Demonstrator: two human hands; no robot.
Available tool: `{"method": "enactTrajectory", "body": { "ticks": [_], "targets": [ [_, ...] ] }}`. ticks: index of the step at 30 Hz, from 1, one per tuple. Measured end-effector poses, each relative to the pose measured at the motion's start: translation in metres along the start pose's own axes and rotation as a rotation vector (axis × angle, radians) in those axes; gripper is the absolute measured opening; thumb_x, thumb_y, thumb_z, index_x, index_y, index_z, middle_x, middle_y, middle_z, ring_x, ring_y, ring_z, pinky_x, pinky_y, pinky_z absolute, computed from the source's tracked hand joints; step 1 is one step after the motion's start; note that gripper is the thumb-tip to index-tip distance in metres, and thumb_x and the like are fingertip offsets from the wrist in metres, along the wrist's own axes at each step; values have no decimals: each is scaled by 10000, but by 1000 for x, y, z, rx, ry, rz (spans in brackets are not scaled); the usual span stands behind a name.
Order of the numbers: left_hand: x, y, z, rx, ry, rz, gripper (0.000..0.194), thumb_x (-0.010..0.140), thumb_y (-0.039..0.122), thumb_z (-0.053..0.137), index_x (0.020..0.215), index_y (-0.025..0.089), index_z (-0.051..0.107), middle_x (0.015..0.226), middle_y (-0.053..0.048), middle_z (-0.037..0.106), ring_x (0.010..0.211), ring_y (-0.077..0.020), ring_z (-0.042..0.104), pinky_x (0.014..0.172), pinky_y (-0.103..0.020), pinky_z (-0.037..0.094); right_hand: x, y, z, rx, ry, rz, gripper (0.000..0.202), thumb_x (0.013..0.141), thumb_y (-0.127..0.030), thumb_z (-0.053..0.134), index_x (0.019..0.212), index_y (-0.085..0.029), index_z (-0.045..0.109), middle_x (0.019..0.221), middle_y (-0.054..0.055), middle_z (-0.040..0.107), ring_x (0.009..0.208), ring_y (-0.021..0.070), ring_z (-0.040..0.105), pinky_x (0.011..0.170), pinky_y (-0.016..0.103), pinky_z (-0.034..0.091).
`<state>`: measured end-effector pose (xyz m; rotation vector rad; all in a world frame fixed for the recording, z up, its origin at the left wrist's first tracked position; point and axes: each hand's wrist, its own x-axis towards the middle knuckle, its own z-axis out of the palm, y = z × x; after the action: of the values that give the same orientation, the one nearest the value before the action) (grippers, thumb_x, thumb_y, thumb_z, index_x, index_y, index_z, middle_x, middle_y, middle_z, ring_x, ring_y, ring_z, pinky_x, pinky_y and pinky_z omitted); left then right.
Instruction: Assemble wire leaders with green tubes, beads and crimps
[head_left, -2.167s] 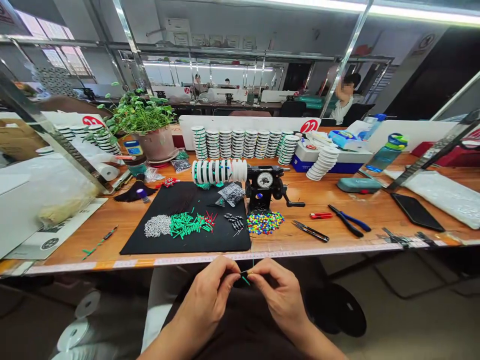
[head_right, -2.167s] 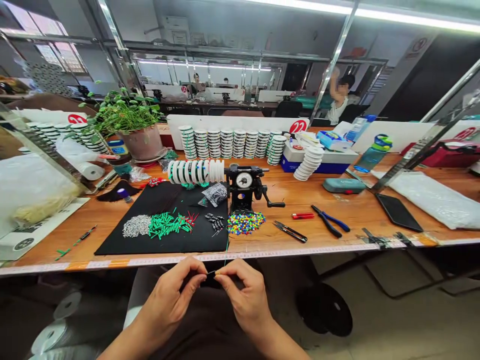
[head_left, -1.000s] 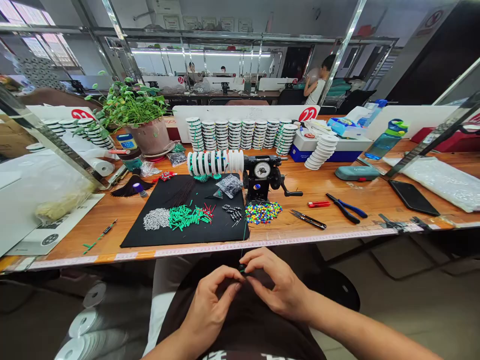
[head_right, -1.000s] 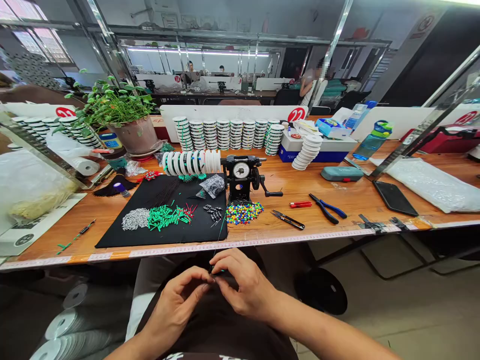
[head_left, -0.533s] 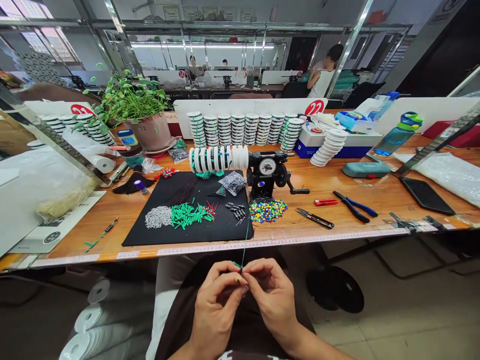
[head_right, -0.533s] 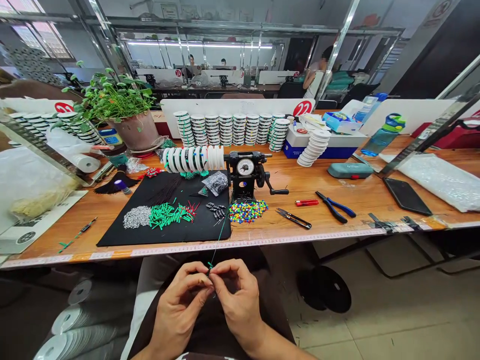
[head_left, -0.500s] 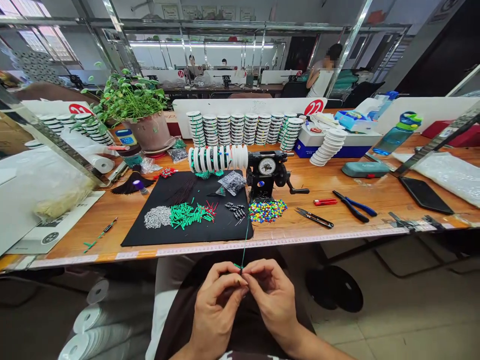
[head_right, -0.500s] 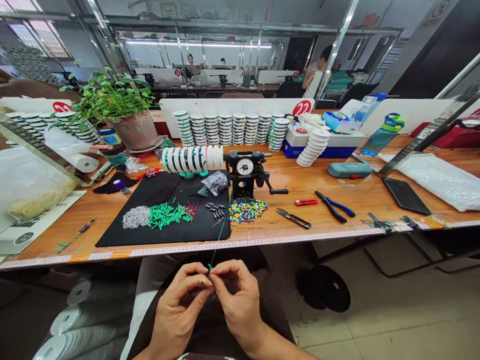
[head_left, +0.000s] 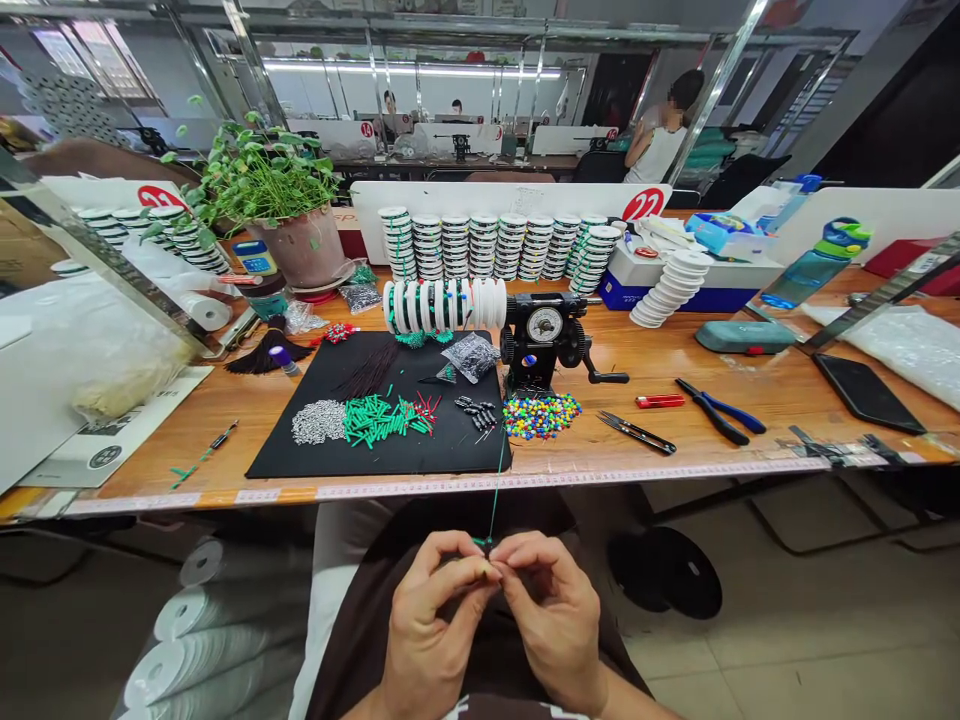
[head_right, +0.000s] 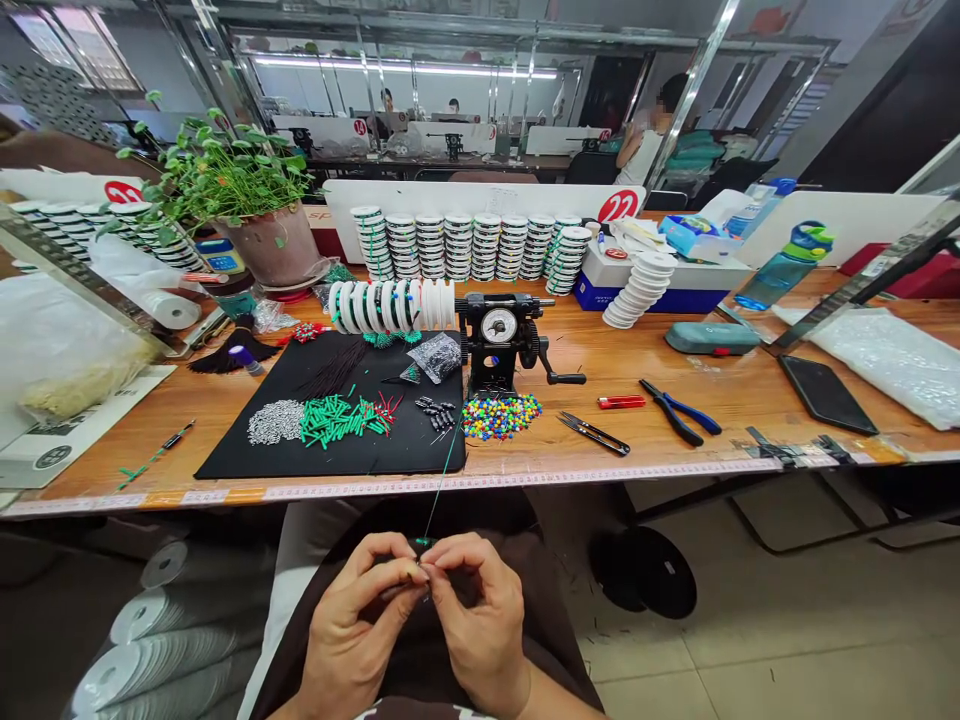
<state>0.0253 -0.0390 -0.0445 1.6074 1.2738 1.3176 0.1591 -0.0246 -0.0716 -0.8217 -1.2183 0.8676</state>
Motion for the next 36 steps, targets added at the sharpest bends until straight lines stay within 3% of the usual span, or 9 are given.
{"method": "enactTrajectory", "body": {
  "ticks": [5, 17, 36],
  "targets": [
    [-1, -2, 0, -16, 8, 35, 192, 902, 168, 683, 1012, 287, 785, 922, -34, 630, 776, -143, 654, 637, -189, 556, -2, 0, 1, 54, 43, 48, 190, 870, -57, 687, 926, -232, 637, 852, 18, 704, 796, 143, 694, 729, 226, 592],
    [4, 4, 2, -47, 20, 56, 164, 894, 138, 683, 922, 265, 784, 944, -25, 633, 770, -118, 686, 666, -149, 574, 0, 1, 2, 87, 79, 42, 203, 850, -38, 705, 894, -231, 656, 845, 9, 718, 790, 132, 705, 728, 205, 598],
    [-1, -8, 2, -1, -3, 64, 182, 910, 143, 667, 959, 273, 785, 931, -31, 613, 786, -135, 670, 685, -194, 572, 0, 2, -5, -21, 3, 36, 169, 860, -59, 698, 829, -223, 670, 818, 19, 740, 758, 144, 717, 704, 214, 597]
  ]
}}
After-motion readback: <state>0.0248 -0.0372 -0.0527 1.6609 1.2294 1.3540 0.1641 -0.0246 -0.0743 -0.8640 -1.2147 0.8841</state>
